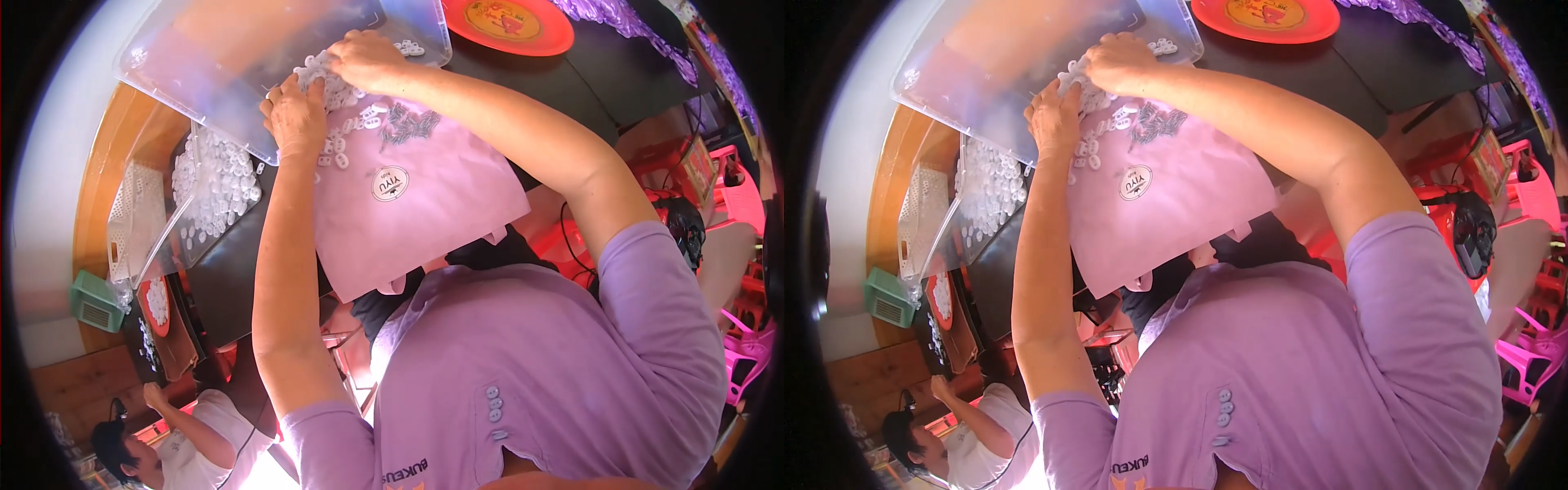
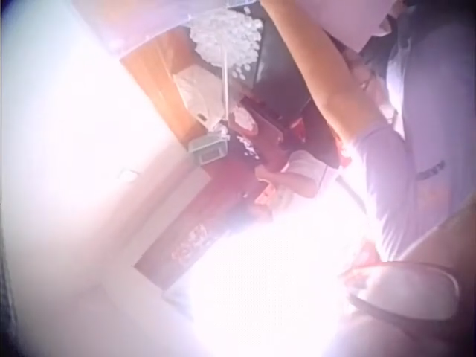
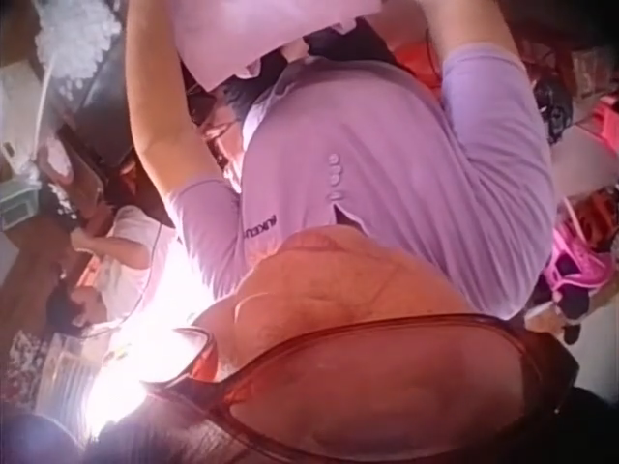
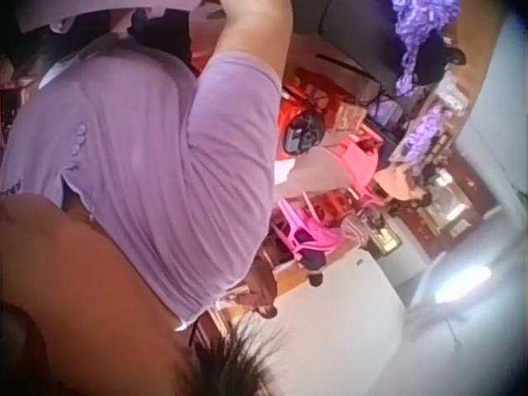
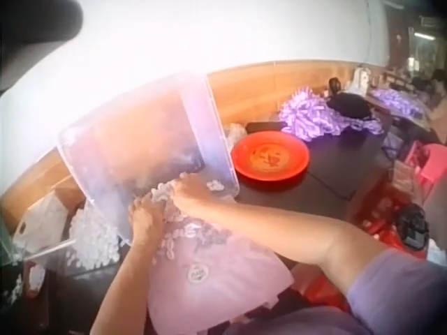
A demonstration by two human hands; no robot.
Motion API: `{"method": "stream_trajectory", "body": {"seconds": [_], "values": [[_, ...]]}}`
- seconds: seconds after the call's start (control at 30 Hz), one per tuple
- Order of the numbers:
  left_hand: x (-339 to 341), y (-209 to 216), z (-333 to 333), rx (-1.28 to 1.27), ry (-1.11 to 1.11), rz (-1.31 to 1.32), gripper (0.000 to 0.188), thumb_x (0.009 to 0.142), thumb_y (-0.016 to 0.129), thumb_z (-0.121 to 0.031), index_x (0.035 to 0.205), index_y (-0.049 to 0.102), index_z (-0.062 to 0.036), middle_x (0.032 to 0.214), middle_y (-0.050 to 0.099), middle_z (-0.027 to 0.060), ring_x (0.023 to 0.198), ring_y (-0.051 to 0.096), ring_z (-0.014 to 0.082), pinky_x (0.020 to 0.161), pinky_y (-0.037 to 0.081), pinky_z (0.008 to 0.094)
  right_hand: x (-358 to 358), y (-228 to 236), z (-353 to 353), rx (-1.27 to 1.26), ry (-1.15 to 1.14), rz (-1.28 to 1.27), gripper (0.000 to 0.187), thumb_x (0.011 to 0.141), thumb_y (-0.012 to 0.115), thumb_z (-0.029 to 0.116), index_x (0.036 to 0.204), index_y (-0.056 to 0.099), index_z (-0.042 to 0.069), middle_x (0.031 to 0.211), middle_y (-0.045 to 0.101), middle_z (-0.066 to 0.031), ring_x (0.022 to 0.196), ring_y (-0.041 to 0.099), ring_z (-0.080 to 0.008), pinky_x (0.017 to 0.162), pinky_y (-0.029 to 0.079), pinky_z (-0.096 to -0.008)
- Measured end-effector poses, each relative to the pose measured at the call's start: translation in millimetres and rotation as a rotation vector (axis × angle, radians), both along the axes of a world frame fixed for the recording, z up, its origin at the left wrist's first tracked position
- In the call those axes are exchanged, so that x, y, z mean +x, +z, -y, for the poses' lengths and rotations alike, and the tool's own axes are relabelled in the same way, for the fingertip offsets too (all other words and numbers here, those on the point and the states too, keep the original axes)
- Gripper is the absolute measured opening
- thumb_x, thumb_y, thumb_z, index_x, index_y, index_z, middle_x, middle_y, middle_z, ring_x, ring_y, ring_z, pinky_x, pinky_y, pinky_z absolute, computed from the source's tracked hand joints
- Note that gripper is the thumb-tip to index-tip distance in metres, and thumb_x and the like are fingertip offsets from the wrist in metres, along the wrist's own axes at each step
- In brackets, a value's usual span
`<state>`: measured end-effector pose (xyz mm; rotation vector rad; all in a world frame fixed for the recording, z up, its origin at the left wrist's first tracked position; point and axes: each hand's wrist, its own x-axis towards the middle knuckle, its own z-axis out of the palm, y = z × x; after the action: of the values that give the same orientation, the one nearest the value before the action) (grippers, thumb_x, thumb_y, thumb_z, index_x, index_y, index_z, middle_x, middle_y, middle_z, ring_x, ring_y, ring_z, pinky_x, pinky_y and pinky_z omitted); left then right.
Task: Sorting and arranging small white plastic clips onto a pink fabric piece.
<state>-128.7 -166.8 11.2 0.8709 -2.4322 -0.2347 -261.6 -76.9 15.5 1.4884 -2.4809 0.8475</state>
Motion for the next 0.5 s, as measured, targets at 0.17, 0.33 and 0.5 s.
{"method": "stream_trajectory", "body": {"seconds": [0.17, 0.33, 0.5], "values": [[-18.4, 18.4, -4.5, -0.023, 0.074, -0.015, 0.048, 0.09, 0.054, -0.041, 0.126, 0.059, -0.0097, 0.126, 0.056, 0.0171, 0.12, 0.043, 0.0366, 0.103, 0.032, 0.0501, -12.5, 4.2, 14.7, -0.302, -0.016, 0.267, 0.037, 0.09, 0.05, 0.035, 0.093, 0.072, 0.005, 0.096, 0.068, -0.0202, 0.093, 0.064, -0.0391, 0.083, 0.05, -0.0482], [-38.0, 7.4, 11.5, 0.175, 0.166, -0.114, 0.045, 0.089, 0.055, -0.037, 0.123, 0.062, -0.0091, 0.122, 0.058, 0.0152, 0.118, 0.044, 0.035, 0.101, 0.034, 0.0501, -8.8, 4.5, 26.3, -0.294, -0.065, 0.34, 0.036, 0.09, 0.052, 0.033, 0.087, 0.07, 0.002, 0.093, 0.068, -0.0192, 0.093, 0.064, -0.0364, 0.084, 0.049, -0.0452], [-43.1, 3.6, 5.1, 0.207, 0.24, -0.272, 0.045, 0.087, 0.055, -0.039, 0.117, 0.067, -0.0084, 0.12, 0.063, 0.0151, 0.122, 0.044, 0.0371, 0.102, 0.035, 0.0502, -0.4, -4.8, 29.9, -0.326, -0.132, 0.255, 0.034, 0.091, 0.053, 0.033, 0.091, 0.071, 0.004, 0.094, 0.068, -0.0175, 0.094, 0.064, -0.0366, 0.084, 0.049, -0.0469]]}}
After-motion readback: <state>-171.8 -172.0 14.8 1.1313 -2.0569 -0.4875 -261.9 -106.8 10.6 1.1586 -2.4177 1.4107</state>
